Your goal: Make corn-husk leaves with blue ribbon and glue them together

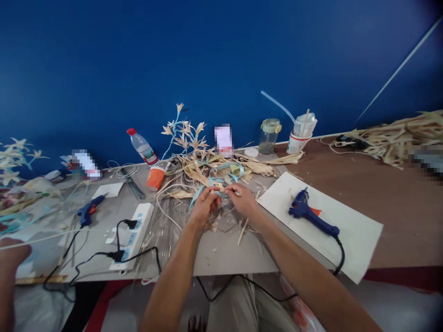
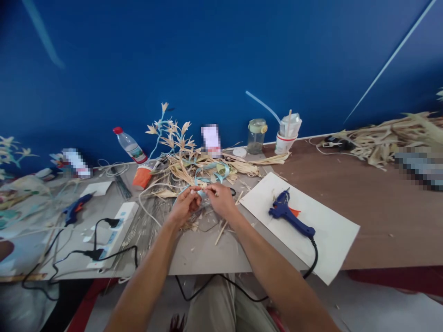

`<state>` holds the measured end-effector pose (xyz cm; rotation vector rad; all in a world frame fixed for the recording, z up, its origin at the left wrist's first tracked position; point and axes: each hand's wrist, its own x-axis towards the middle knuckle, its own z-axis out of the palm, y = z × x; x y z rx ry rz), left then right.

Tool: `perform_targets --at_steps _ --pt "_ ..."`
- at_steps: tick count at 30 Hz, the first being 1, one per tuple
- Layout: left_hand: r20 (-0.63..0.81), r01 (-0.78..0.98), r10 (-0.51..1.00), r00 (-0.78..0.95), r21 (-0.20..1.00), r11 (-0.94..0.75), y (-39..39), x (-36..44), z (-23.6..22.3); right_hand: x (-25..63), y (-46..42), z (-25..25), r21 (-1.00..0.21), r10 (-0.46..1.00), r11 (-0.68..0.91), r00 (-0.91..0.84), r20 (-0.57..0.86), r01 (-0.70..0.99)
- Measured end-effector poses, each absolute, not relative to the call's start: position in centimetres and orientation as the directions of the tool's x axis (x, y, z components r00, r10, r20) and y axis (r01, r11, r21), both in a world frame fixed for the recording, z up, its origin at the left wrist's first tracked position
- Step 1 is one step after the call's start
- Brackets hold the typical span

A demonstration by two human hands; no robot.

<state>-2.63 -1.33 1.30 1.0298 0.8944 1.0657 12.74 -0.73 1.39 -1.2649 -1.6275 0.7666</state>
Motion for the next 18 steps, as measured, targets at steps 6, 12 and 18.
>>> perform_targets --at_steps 6,12,18 --pt "-0.083 -0.356 0.97 0.229 0.92 0.162 -1.6 -2.1 1.7 12.8 -0.2 0.9 -0.996 0.997 0.073 -0.017 0.074 -0.06" --pt "-0.06 -0.245 0.989 0.134 0.965 0.092 -1.2 -1.7 0.3 11.8 -0.7 0.4 -0.985 0.999 0.018 -0.038 0.025 -0.169" --pt "-0.009 -0.279 0.994 0.107 0.959 0.038 -0.9 -1.7 -0.1 11.1 -0.9 -0.2 -0.989 0.997 0.009 -0.08 0.021 -0.147"
